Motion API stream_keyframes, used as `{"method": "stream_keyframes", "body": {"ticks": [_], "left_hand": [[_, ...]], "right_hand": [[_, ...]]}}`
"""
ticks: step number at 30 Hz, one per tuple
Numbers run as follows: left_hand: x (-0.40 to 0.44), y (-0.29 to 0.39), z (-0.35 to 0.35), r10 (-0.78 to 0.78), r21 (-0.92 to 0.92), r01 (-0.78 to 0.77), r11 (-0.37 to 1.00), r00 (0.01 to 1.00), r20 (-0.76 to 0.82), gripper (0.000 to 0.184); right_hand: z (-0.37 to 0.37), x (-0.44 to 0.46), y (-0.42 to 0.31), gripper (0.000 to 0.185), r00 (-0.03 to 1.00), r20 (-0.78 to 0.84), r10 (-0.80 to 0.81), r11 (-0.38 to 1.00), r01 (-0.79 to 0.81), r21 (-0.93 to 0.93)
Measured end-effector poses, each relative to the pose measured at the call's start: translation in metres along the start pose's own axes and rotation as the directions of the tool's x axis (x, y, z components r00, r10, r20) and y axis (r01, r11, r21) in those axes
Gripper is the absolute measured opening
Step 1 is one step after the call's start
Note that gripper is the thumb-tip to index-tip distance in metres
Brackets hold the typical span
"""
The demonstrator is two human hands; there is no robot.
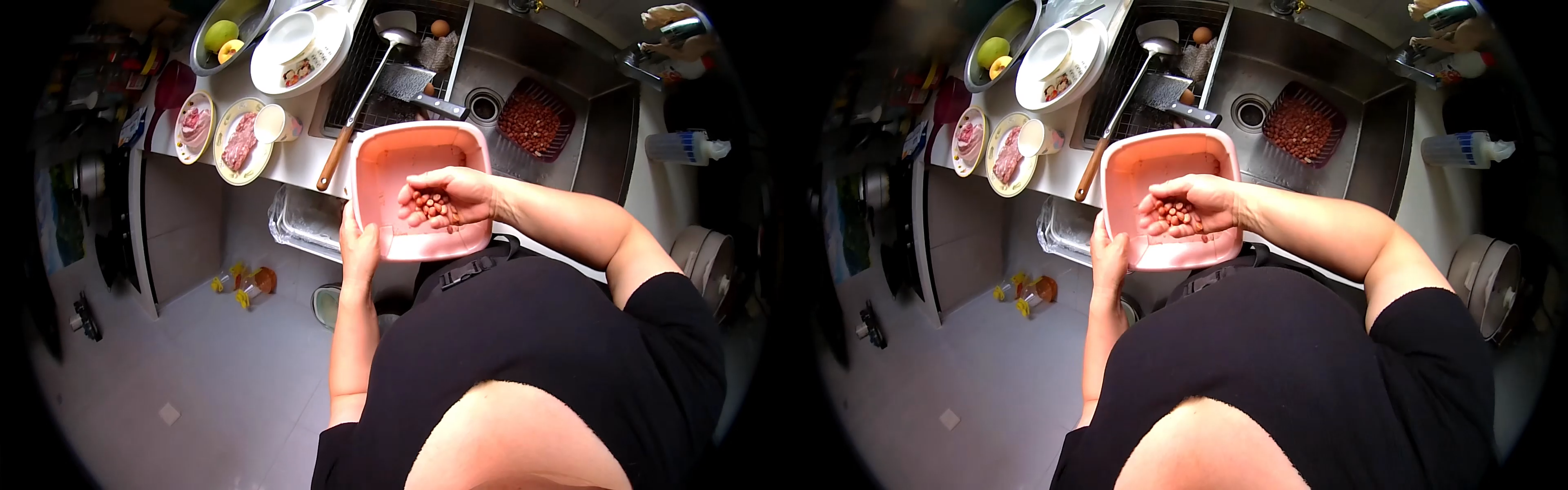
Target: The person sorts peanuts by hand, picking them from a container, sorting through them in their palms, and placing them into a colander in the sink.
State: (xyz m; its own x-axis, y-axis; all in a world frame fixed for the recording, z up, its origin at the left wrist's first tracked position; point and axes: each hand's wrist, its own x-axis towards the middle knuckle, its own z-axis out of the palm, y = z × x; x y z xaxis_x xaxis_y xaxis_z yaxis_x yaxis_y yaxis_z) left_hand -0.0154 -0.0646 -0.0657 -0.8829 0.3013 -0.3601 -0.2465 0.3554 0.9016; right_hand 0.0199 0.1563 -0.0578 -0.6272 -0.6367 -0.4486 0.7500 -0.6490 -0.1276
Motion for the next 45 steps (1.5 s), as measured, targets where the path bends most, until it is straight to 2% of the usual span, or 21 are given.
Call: {"method": "stream_keyframes", "body": {"ticks": [1, 2, 4, 6, 8, 10, 12, 14, 16, 23, 26, 28, 30, 31, 33, 34, 36, 38, 40, 41, 45], "left_hand": [[-0.004, 0.000, -0.002, 0.041, 0.132, -0.040, 0.990, 0.999, -0.008, 0.052], [-0.008, 0.000, 0.002, 0.044, 0.129, -0.044, 0.991, 0.999, -0.003, 0.052], [-0.017, 0.007, 0.011, 0.485, 0.542, -0.314, 0.780, 0.850, -0.205, 0.053], [-0.025, 0.023, 0.013, 0.648, 0.507, -0.519, 0.688, 0.754, -0.109, 0.053], [-0.027, 0.038, 0.035, 0.603, 0.095, -0.596, 0.798, 0.787, -0.131, 0.050], [-0.022, 0.051, 0.065, 0.313, -0.531, -0.324, 0.783, 0.943, -0.115, 0.050], [-0.008, 0.058, 0.079, 0.008, -0.906, 0.047, 0.421, 0.998, 0.056, 0.048], [0.013, 0.041, 0.084, 0.209, -0.950, 0.311, -0.011, 0.930, 0.302, 0.045], [0.011, 0.056, 0.092, 0.049, -0.951, 0.311, 0.005, 0.949, 0.311, 0.043], [0.015, 0.052, 0.096, 0.207, -0.934, 0.348, -0.079, 0.923, 0.326, 0.043], [0.014, 0.044, 0.092, 0.161, -0.930, 0.352, -0.102, 0.929, 0.334, 0.043], [0.016, 0.035, 0.085, 0.365, -0.809, 0.502, -0.305, 0.846, 0.388, 0.044], [0.014, 0.042, 0.076, 0.316, -0.842, 0.464, -0.276, 0.871, 0.377, 0.045], [0.011, 0.045, 0.072, 0.286, -0.848, 0.461, -0.261, 0.876, 0.388, 0.046], [0.010, 0.045, 0.065, 0.215, -0.880, 0.423, -0.214, 0.899, 0.380, 0.050], [0.010, 0.044, 0.063, 0.214, -0.882, 0.421, -0.213, 0.901, 0.378, 0.050], [0.010, 0.040, 0.059, 0.216, -0.914, 0.373, -0.161, 0.917, 0.336, 0.051], [0.010, 0.036, 0.056, 0.204, -0.916, 0.363, -0.170, 0.923, 0.327, 0.052], [0.011, 0.034, 0.053, 0.284, -0.867, 0.452, -0.212, 0.877, 0.388, 0.053], [0.009, 0.035, 0.055, 0.232, -0.894, 0.419, -0.157, 0.896, 0.379, 0.053], [0.007, 0.040, 0.058, 0.215, -0.903, 0.411, -0.123, 0.900, 0.380, 0.053]], "right_hand": [[-0.001, -0.003, -0.001, 0.032, 0.998, -0.007, -0.066, 0.997, 0.067, 0.047], [-0.003, -0.006, -0.003, 0.033, 0.995, 0.013, -0.102, 0.988, 0.100, 0.115], [0.002, -0.012, -0.003, 0.034, 0.983, -0.039, -0.178, 0.958, 0.183, 0.222], [0.008, -0.018, -0.004, 0.035, 0.972, -0.022, -0.233, 0.938, 0.231, 0.260], [0.015, -0.017, -0.002, 0.037, 0.939, -0.038, -0.342, 0.882, 0.335, 0.332], [0.023, -0.012, 0.001, 0.037, 0.924, -0.068, -0.375, 0.863, 0.375, 0.339], [0.027, -0.006, 0.005, 0.037, 0.844, -0.084, -0.530, 0.787, 0.526, 0.322], [0.034, -0.001, 0.014, 0.037, 0.707, -0.135, -0.694, 0.700, 0.707, 0.104], [0.047, -0.013, 0.022, 0.038, 0.664, -0.180, -0.726, 0.682, 0.728, -0.067], [0.070, -0.018, 0.024, 0.041, 0.437, 0.001, -0.899, 0.415, 0.856, -0.309], [0.067, -0.024, 0.018, 0.041, 0.421, 0.132, -0.897, 0.330, 0.838, -0.434], [0.071, -0.033, 0.010, 0.034, 0.381, 0.169, -0.909, 0.228, 0.795, -0.562], [0.050, -0.027, -0.001, 0.028, 0.336, 0.345, -0.877, -0.019, 0.692, -0.722], [0.041, -0.027, -0.004, 0.028, 0.336, 0.347, -0.875, -0.018, 0.695, -0.719], [0.027, -0.029, -0.006, 0.025, 0.359, 0.458, -0.813, -0.400, 0.227, -0.888], [0.027, -0.029, -0.004, 0.025, 0.360, 0.458, -0.813, -0.399, 0.229, -0.888], [0.027, -0.030, -0.001, 0.026, 0.343, 0.465, -0.816, -0.483, 0.038, -0.875], [0.032, -0.030, -0.001, 0.025, 0.290, 0.542, -0.789, -0.548, 0.067, -0.834], [0.031, -0.030, 0.003, 0.024, 0.488, 0.528, -0.695, -0.485, 0.223, -0.845], [0.034, -0.025, 0.005, 0.023, 0.446, 0.575, -0.686, -0.508, 0.272, -0.817], [0.032, -0.019, 0.010, 0.020, 0.501, 0.509, -0.700, -0.527, 0.120, -0.842]]}}
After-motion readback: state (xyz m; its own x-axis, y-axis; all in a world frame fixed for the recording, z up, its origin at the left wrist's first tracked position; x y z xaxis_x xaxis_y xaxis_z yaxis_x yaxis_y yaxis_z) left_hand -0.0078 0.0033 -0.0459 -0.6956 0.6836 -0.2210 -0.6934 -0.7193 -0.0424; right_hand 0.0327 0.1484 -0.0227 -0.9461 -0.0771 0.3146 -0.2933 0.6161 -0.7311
